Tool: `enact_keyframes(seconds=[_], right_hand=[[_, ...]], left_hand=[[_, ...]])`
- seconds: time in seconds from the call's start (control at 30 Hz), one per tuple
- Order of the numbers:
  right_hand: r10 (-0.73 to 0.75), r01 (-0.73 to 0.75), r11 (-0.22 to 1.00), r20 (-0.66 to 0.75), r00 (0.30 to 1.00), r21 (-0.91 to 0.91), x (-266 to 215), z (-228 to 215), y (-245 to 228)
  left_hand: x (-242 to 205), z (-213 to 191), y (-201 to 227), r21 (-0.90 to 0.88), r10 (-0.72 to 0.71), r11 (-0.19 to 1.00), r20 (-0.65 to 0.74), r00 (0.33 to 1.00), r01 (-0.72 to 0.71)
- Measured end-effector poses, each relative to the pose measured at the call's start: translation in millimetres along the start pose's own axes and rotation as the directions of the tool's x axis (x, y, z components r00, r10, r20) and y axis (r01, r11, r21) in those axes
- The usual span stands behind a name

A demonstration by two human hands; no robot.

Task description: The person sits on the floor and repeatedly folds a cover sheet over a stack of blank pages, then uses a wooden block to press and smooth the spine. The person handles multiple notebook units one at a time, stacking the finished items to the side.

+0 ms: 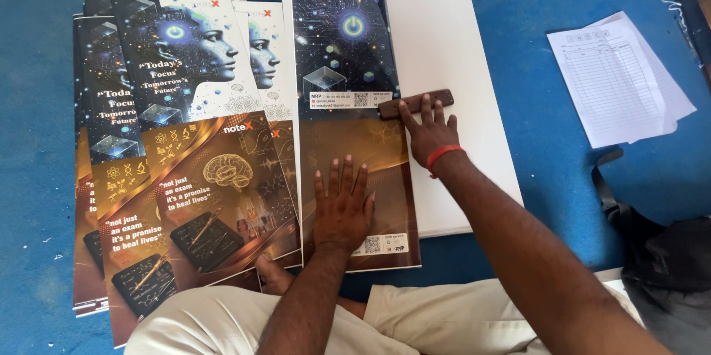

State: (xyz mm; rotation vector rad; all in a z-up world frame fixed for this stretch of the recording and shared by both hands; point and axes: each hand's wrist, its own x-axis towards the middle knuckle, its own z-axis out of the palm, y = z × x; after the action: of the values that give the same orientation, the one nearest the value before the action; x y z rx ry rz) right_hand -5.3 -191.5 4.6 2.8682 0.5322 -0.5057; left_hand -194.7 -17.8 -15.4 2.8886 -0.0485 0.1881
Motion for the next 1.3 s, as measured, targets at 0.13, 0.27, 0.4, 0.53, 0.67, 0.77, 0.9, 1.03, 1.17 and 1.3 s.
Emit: enact_keyframes(seconds=[0.13, 0.27, 0.4, 0.53, 0.67, 0.77, 0.9, 1.03, 1.17, 1.3], right_hand=[[0.005, -0.004, 1.000, 0.048, 0.999, -0.014, 6.6, -4.9, 0.0], [0.004, -0.001, 0.999, 0.074, 0.997, -0.039, 15.0, -7.4, 1.5], [0.001, 0.003, 0.999, 0.075, 0.997, -0.049, 23.6, -10.5, 2.4], [-0.003, 0.012, 0.997, 0.108, 0.994, -0.074, 27.4, -22.2, 1.7], [-0.009, 0.029, 0.992, 0.162, 0.987, -0.120, 34.6, -32.9, 3.2], [-0.018, 0.034, 0.994, 0.149, 0.989, -0.104, 44.5, -34.5, 6.3], [-0.019, 0.035, 0.993, 0.139, 0.990, -0.109, 48.2, -35.8, 7.3], [-0.018, 0.035, 0.993, 0.147, 0.989, -0.114, 49.4, -38.0, 7.2], [-0.016, 0.034, 0.992, 0.144, 0.989, -0.121, 55.1, -41.4, 5.5], [-0.019, 0.034, 0.992, 0.122, 0.992, -0.121, 56.0, -40.4, 8.2]], left_hand=[[0.8, 1.9, -0.1, -0.012, 0.003, 1.000, -0.024, 1.000, -0.003], [0.1, 2.0, 0.4, -0.018, -0.007, 1.000, -0.024, 1.000, 0.006], [0.5, 3.6, 0.5, -0.007, 0.001, 1.000, -0.034, 0.999, -0.002], [0.4, 4.6, -0.1, -0.002, 0.005, 1.000, -0.046, 0.999, -0.005], [-0.2, 2.5, 0.6, -0.004, 0.005, 1.000, -0.048, 0.999, -0.005], [0.5, 0.9, 0.9, 0.002, -0.001, 1.000, -0.022, 1.000, 0.001], [1.7, 0.4, 0.1, -0.008, 0.001, 1.000, -0.004, 1.000, -0.001], [1.3, 2.9, 0.4, -0.011, 0.001, 1.000, -0.012, 1.000, -0.002], [1.1, 3.0, 0.4, 0.005, 0.010, 1.000, -0.012, 1.000, -0.010], [2.4, 1.9, 0.9, -0.011, 0.004, 1.000, -0.001, 1.000, -0.004]])
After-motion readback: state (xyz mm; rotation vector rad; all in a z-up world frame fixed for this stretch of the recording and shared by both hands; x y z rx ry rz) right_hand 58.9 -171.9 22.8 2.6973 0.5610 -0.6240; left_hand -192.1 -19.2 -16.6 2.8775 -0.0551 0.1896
